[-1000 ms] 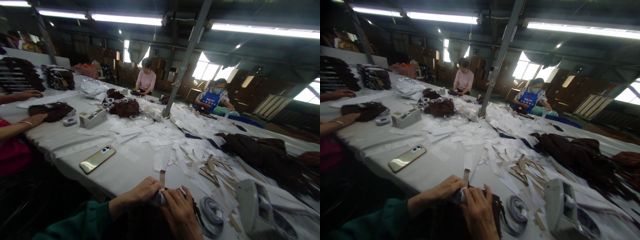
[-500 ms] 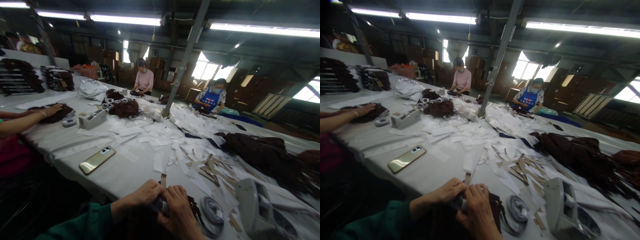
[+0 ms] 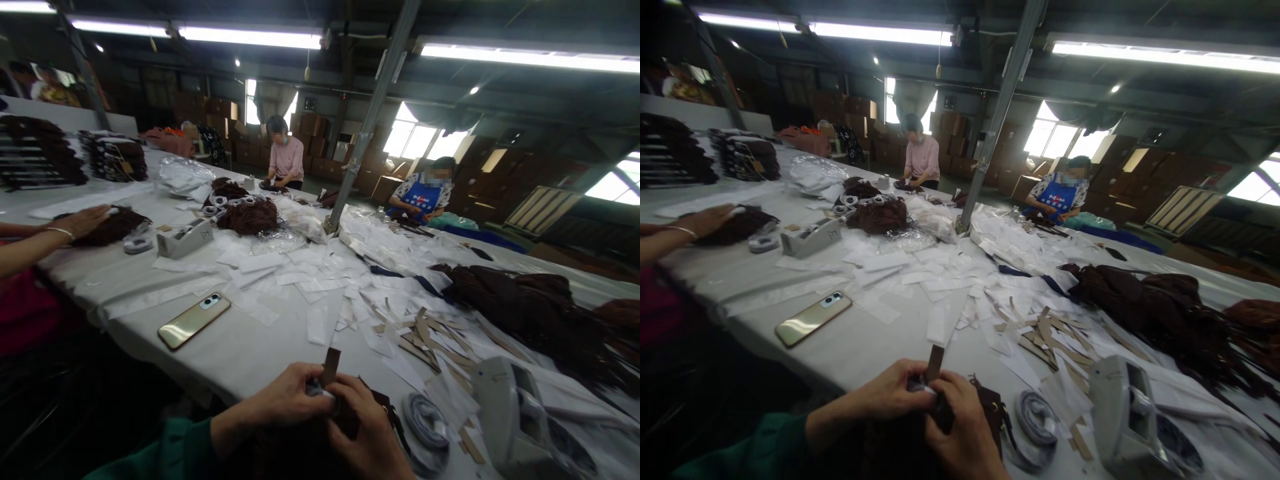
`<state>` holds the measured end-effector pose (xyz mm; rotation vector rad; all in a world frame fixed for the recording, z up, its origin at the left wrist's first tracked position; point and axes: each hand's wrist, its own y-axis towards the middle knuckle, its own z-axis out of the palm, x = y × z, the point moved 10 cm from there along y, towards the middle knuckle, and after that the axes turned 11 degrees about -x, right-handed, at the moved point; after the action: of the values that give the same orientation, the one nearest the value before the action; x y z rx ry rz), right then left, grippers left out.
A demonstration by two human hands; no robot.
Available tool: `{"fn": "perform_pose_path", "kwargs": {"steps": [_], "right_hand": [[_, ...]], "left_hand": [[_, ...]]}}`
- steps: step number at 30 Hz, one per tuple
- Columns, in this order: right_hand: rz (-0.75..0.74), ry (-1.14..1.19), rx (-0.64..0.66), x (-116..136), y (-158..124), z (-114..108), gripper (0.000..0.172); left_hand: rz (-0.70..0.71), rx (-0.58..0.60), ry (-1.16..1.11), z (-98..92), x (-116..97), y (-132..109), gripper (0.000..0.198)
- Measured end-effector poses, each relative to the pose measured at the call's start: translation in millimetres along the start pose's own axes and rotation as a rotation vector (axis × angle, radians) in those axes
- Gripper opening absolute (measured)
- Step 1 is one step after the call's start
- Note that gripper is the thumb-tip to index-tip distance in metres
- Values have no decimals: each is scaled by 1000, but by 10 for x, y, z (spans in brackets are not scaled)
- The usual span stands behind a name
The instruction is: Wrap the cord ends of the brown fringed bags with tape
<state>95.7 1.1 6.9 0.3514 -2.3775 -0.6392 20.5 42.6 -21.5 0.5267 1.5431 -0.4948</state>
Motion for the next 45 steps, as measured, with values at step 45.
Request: {"fn": "perform_pose_path", "kwargs": {"steps": [45], "right_hand": [[-374,-150,-368,402,-293,-303,25]], "left_hand": [[-466,260,-526,265,349,-106,32]]}}
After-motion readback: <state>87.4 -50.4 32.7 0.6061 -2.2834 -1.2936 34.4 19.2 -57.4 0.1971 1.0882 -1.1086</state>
